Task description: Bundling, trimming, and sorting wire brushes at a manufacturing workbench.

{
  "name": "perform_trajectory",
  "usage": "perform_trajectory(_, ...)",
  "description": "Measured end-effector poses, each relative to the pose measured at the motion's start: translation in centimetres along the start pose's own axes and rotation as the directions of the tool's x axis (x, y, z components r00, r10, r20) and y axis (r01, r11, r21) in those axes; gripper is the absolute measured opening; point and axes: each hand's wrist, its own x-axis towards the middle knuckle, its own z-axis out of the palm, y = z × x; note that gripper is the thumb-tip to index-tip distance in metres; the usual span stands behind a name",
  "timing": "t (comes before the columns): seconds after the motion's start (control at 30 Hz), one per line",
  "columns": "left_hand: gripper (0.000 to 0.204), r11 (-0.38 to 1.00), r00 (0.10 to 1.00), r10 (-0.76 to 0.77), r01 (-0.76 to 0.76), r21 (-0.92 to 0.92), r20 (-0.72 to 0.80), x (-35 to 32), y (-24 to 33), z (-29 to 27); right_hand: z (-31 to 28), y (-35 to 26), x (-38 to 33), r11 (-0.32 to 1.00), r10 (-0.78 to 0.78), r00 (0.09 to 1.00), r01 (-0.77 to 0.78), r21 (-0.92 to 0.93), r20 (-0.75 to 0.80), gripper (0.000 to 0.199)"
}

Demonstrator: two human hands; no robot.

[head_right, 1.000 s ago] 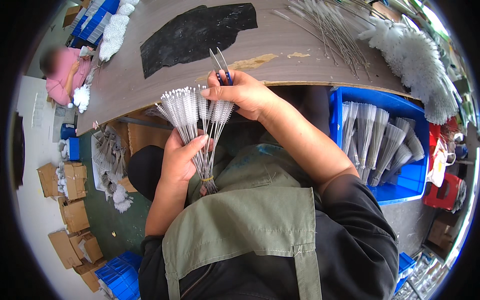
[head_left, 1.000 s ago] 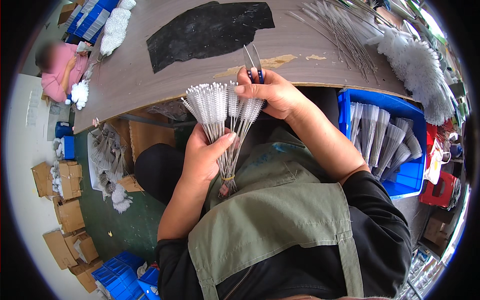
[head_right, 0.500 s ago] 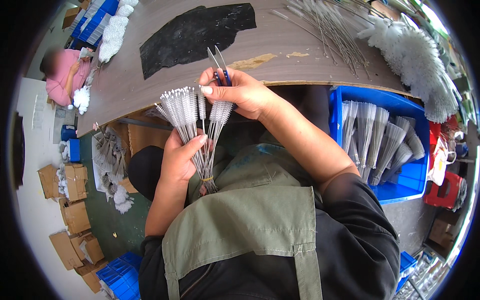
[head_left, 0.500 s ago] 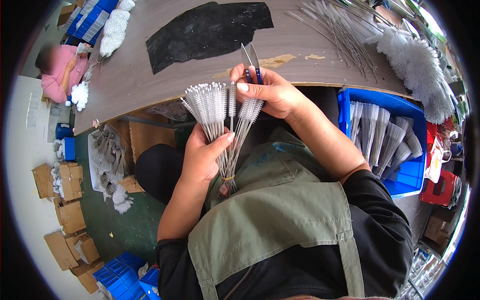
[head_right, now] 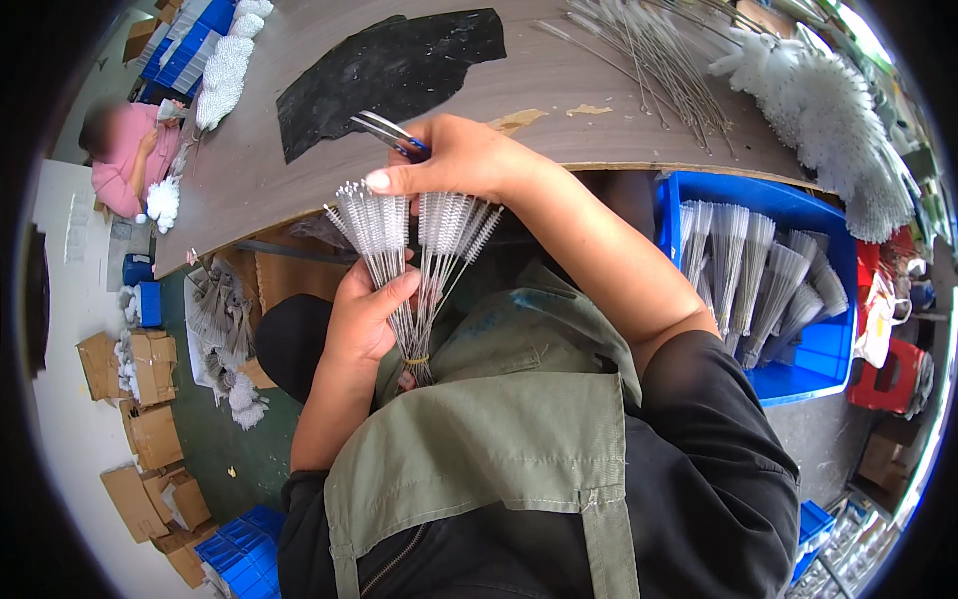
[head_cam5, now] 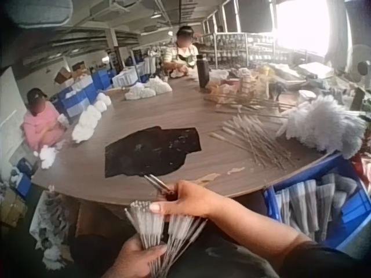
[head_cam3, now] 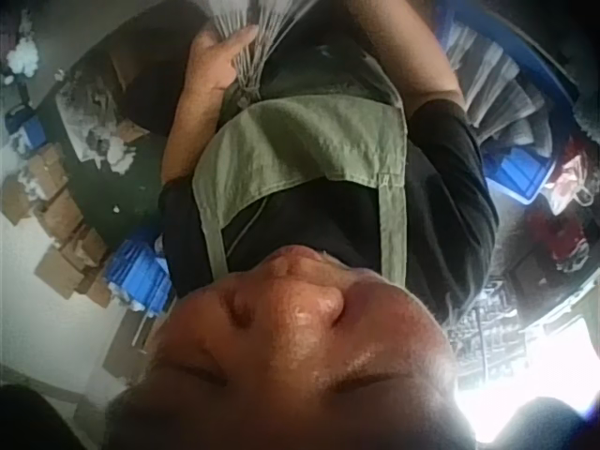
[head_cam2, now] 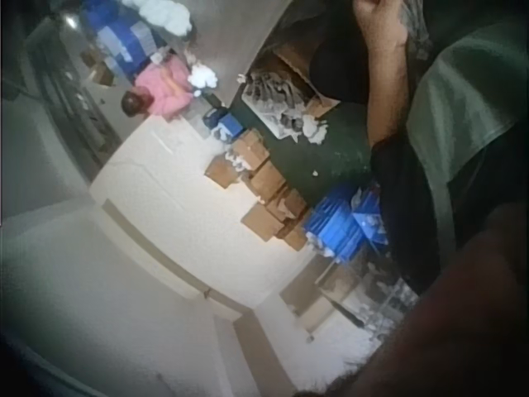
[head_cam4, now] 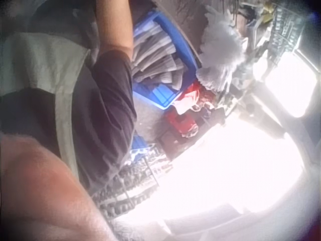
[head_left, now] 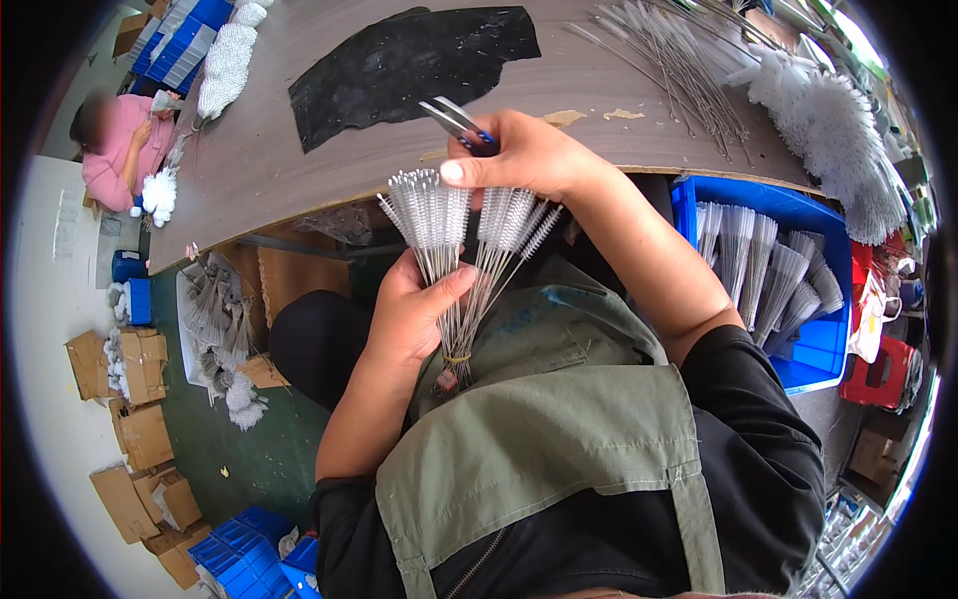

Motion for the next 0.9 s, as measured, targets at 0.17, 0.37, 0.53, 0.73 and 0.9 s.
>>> perform_trajectory(0.17, 0.034, 0.987, 0.994, -0.026, 0.043, -0.157, 0.108, -0.2, 0.0, -0.6, -0.4, 1.9, -1.1, 0.940, -0.040, 0.999, 0.032, 0.340, 0.015, 0.022)
perform_trajectory(0.37, 0.035, 0.988, 1.000, -0.004, 0.007, -0.155, 0.017, -0.3, -0.1, -0.4, -0.7, 3.2, -1.9, 0.921, -0.123, 0.989, 0.082, 0.382, 0.083, 0.035)
perform_trajectory(0.53, 0.035, 0.992, 1.000, 0.009, -0.011, -0.128, -0.016, -0.5, -0.2, -0.2, -0.3, 3.1, -2.0, 0.927, -0.129, 0.990, 0.098, 0.361, 0.062, 0.017)
perform_trajectory(0.73, 0.032, 0.995, 0.998, 0.047, -0.051, -0.084, -0.045, -0.9, 0.3, 0.5, 0.3, 2.6, -2.3, 0.977, -0.017, 1.000, 0.022, 0.214, -0.026, 0.025)
perform_trajectory(0.9, 0.029, 0.994, 0.996, 0.059, -0.065, -0.089, -0.072, -1.1, 0.1, 0.4, 0.3, 2.8, -2.7, 0.951, -0.029, 1.000, 0.026, 0.308, 0.004, 0.022)
